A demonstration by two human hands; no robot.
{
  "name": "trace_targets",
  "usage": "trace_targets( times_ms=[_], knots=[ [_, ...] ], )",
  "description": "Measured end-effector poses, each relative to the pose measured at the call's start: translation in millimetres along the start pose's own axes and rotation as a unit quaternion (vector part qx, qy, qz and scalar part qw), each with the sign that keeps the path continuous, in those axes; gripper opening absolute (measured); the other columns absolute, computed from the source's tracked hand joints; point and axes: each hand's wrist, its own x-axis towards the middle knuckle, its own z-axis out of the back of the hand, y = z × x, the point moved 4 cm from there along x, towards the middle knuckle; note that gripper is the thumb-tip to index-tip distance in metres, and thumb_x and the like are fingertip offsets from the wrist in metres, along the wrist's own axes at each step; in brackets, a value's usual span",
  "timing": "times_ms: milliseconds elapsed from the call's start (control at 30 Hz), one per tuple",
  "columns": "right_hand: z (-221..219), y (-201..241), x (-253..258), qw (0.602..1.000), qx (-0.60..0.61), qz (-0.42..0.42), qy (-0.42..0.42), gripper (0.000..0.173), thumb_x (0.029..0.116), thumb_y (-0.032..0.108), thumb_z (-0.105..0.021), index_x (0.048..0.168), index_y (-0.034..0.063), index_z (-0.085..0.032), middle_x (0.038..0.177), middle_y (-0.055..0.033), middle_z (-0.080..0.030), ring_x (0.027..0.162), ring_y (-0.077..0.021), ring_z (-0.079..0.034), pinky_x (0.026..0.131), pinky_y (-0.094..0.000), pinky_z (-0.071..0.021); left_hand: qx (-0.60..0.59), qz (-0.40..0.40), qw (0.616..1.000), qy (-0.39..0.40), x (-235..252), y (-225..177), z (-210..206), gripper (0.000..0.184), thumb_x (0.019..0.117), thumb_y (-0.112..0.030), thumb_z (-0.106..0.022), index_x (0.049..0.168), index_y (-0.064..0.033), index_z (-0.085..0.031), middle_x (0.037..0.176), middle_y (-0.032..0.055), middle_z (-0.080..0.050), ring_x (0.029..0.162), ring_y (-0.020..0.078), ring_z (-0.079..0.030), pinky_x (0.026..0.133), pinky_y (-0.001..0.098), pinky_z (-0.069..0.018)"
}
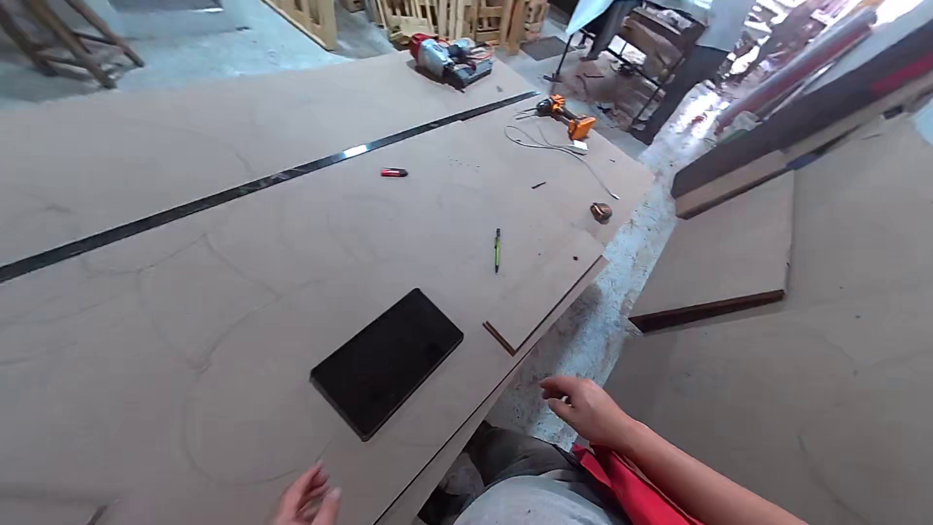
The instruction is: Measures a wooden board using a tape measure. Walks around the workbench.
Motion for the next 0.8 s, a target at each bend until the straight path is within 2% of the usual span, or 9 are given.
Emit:
trace_targets(
  times_ms=[133, 267, 367, 433, 500, 533, 600, 700, 800],
  knots=[
    [18.0, -64.6, -30.9, 0.996, 0.032, -0.058, -0.063, 0.04, 0.1017, 0.032, -0.052, 0.138, 0.0194, -0.064, 0.121, 0.003, -0.073, 0.109, -0.009, -0.069, 0.098, -0.0357, -0.0567, 0.11, -0.1, 0.988, 0.047, 68.2, -84.4, -78.8, 0.051, 0.0929, -0.022, -0.07, 0.14, -0.0067, -0.059, 0.124, 0.015, -0.068, 0.11, 0.0276, -0.068, 0.094, 0.0489, -0.0578],
    [62.8, -112.0, -6.3, 0.986, 0.048, -0.116, -0.106, 0.041, 0.102, 0.031, -0.05, 0.138, 0.0171, -0.064, 0.122, -0.0003, -0.073, 0.111, -0.0129, -0.069, 0.1, -0.0392, -0.055, 0.248, -0.216, 0.939, 0.104, 110.9, -192.9, -179.9, 0.058, 0.0903, -0.035, -0.075, 0.141, -0.0119, -0.061, 0.142, 0.0171, -0.059, 0.133, 0.0349, -0.056, 0.11, 0.0539, -0.0467],
    [129.7, -154.4, 45.2, 0.978, 0.045, -0.131, -0.154, 0.036, 0.1025, 0.029, -0.053, 0.134, 0.0172, -0.067, 0.118, -0.0014, -0.074, 0.109, -0.0158, -0.07, 0.1, -0.0445, -0.0556, 0.323, -0.239, 0.906, 0.132, 141.8, -251.9, -270.6, 0.074, 0.0876, -0.049, -0.074, 0.149, -0.0146, -0.053, 0.156, 0.0181, -0.046, 0.141, 0.0382, -0.046, 0.114, 0.0563, -0.0404],
    [181.4, -191.4, 94.4, 0.97, 0.048, -0.135, -0.196, 0.035, 0.1016, 0.028, -0.055, 0.132, 0.0169, -0.068, 0.115, -0.0024, -0.074, 0.107, -0.0177, -0.071, 0.097, -0.0476, -0.0559, 0.364, -0.262, 0.886, 0.119, 166.7, -276.9, -331.1, 0.091, 0.0806, -0.062, -0.075, 0.154, -0.0159, -0.047, 0.161, 0.0204, -0.037, 0.145, 0.0404, -0.041, 0.117, 0.0583, -0.0353],
    [230.2, -228.5, 150.9, 0.965, 0.058, -0.139, -0.217, 0.038, 0.1002, 0.026, -0.057, 0.136, 0.0166, -0.064, 0.12, -0.0042, -0.072, 0.108, -0.0197, -0.07, 0.097, -0.0494, -0.0564, 0.416, -0.247, 0.868, 0.109, 190.7, -295.4, -380.9, 0.107, 0.0713, -0.071, -0.077, 0.158, -0.0186, -0.041, 0.163, 0.022, -0.032, 0.147, 0.0416, -0.038, 0.119, 0.0589, -0.0321],
    [250.4, -244.3, 178.2, 0.965, 0.062, -0.138, -0.215, 0.043, 0.0991, 0.026, -0.059, 0.141, 0.0168, -0.061, 0.126, -0.0056, -0.07, 0.112, -0.0214, -0.069, 0.099, -0.0503, -0.0557, 0.438, -0.23, 0.863, 0.102, 201.1, -302.9, -397.7, 0.113, 0.0667, -0.071, -0.081, 0.159, -0.0193, -0.039, 0.162, 0.0229, -0.034, 0.145, 0.0425, -0.04, 0.116, 0.0598, -0.0342],
    [277.2, -267.1, 219.4, 0.972, 0.059, -0.124, -0.189, 0.054, 0.0957, 0.025, -0.064, 0.148, 0.0183, -0.054, 0.137, -0.0076, -0.063, 0.118, -0.0246, -0.065, 0.101, -0.0519, -0.0541, 0.461, -0.201, 0.859, 0.095, 212.6, -315.8, -409.8, 0.117, 0.0608, -0.062, -0.088, 0.159, -0.0197, -0.04, 0.155, 0.026, -0.042, 0.138, 0.0456, -0.047, 0.109, 0.0618, -0.0423],
    [297.8, -280.9, 260.6, 0.989, 0.038, -0.068, -0.124, 0.065, 0.0902, 0.024, -0.072, 0.151, 0.0202, -0.05, 0.144, -0.0091, -0.057, 0.125, -0.0274, -0.062, 0.102, -0.053, -0.0534, 0.45, -0.158, 0.869, 0.136, 224.9, -328.4, -394.8, 0.112, 0.0602, -0.042, -0.092, 0.157, -0.0173, -0.042, 0.152, 0.0294, -0.043, 0.136, 0.0476, -0.047, 0.108, 0.0591, -0.0451],
    [299.4, -283.9, 284.2, 0.997, 0.033, -0.007, -0.076, 0.066, 0.0873, 0.029, -0.077, 0.149, 0.0233, -0.054, 0.138, -0.0084, -0.061, 0.123, -0.0278, -0.061, 0.1, -0.0529, -0.0535, 0.375, -0.102, 0.898, 0.207, 233.5, -341.6, -364.4, 0.089, 0.0726, -0.028, -0.08, 0.154, -0.0143, -0.048, 0.155, 0.0183, -0.046, 0.138, 0.0373, -0.051, 0.109, 0.0556, -0.0467]
  ],
)
